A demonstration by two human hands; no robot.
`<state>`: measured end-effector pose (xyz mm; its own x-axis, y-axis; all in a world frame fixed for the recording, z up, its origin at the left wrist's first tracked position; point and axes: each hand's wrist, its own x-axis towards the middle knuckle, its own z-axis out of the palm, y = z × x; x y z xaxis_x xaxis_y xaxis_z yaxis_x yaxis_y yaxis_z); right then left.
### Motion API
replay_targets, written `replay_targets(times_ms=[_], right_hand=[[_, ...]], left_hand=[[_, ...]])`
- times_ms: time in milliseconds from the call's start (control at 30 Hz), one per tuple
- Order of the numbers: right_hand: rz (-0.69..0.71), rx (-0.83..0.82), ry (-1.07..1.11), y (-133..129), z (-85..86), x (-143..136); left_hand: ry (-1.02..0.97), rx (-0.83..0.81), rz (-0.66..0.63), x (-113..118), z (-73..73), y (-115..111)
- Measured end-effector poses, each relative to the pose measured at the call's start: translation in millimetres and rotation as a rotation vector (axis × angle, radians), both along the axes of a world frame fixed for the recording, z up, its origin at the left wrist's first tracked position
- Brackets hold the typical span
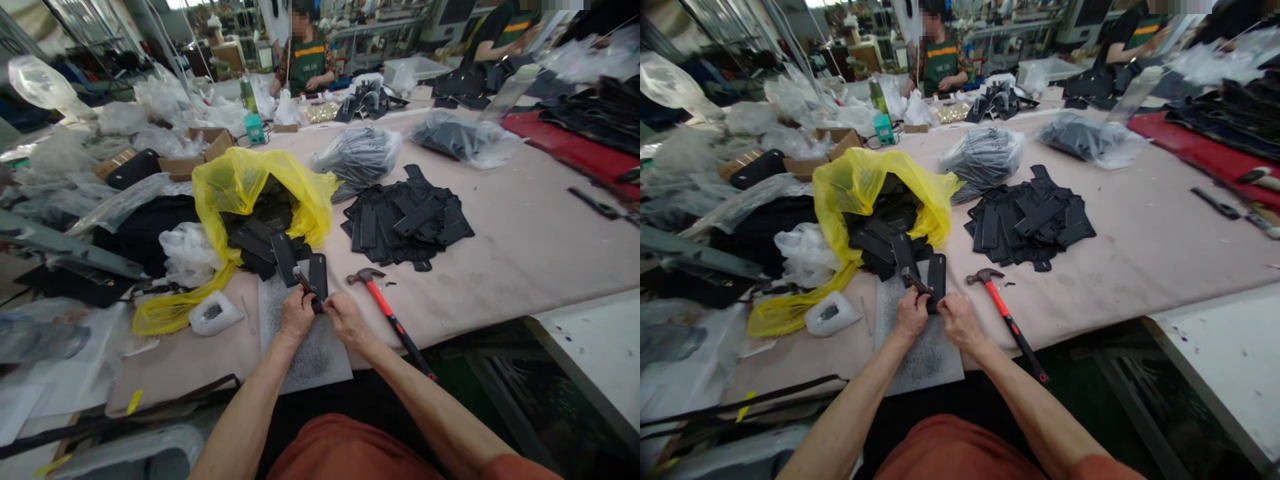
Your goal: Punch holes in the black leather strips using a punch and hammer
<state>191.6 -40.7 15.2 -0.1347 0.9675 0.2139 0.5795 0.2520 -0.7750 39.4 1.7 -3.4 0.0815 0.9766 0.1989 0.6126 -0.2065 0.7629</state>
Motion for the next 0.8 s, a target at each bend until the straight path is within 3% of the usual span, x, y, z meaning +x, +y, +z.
replay_targets(times_ms=[167,300,467,600,700,800], right_hand=[[-0.172,-0.322,0.402,-13.0,16.8,27.2],[-0.361,-0.362,0.412,-53.7,23.1,66.3],[-0.628,-0.469,0.108,-126.1,10.8,140.2],[-0.607,-0.552,-0.496,-177.7,-3.5,185.4],[-0.642,-0.424,-0.595,-181.0,0.2,184.6],[-0.727,-0.300,-0.280,-142.5,17.4,149.5]], left_hand=[[-0.053,0.002,-0.002,-1.3,-2.1,0.8],[-0.079,0.017,-0.008,-1.6,-1.6,0.4],[-0.073,0.020,-0.002,-1.8,-1.1,-0.4],[-0.102,0.024,-0.007,-1.7,-0.8,-1.0],[-0.107,0.016,-0.005,-1.6,-0.8,-1.1],[-0.117,-0.002,0.002,-1.7,-0.8,-1.0]])
